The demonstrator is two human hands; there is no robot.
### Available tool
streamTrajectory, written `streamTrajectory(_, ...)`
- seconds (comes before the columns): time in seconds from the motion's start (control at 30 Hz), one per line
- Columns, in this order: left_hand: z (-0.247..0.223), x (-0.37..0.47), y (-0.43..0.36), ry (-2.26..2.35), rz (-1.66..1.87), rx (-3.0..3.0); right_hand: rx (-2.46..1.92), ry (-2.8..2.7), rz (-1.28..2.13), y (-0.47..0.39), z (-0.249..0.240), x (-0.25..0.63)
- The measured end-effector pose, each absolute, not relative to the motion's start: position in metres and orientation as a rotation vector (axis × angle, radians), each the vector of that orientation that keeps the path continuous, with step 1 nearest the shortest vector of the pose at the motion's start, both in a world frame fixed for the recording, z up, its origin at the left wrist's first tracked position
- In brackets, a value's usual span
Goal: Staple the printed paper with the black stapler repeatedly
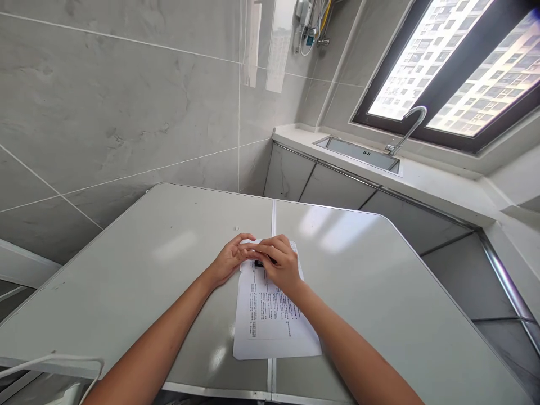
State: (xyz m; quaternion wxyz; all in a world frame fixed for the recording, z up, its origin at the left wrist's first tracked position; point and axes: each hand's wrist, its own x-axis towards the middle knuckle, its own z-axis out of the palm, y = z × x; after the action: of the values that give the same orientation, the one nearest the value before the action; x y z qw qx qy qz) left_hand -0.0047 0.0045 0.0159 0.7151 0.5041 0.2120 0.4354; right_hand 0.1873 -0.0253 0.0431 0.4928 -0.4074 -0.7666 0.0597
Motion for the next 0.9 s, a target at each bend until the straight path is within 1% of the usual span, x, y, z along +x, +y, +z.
streamTrajectory(0.13,0.01,-0.016,0.014,0.542,1.032,1.041,-1.096,-1.709,0.2,-0.02,0.037,0.231)
streamTrajectory(0.3,0.004,-0.025,0.023,0.617,1.09,0.939,-1.457,-1.687,0.031,0.032,-0.004,0.325)
streamTrajectory(0.43,0.002,-0.024,0.025,0.727,1.118,0.934,-1.731,-1.682,0.002,0.077,-0.03,0.38)
streamTrajectory(0.57,0.0,-0.025,0.027,0.776,1.126,0.947,-1.789,-1.679,-0.032,0.095,-0.039,0.393)
streamTrajectory(0.73,-0.004,-0.024,0.029,0.863,1.17,0.979,-1.791,-1.751,-0.055,0.093,-0.049,0.389)
streamTrajectory(0.8,-0.007,-0.02,0.028,1.002,1.216,1.057,-1.789,-1.752,-0.068,0.092,-0.052,0.389)
streamTrajectory(0.9,-0.01,-0.012,0.022,1.32,1.256,1.343,-1.783,-1.735,-0.08,0.092,-0.053,0.392)
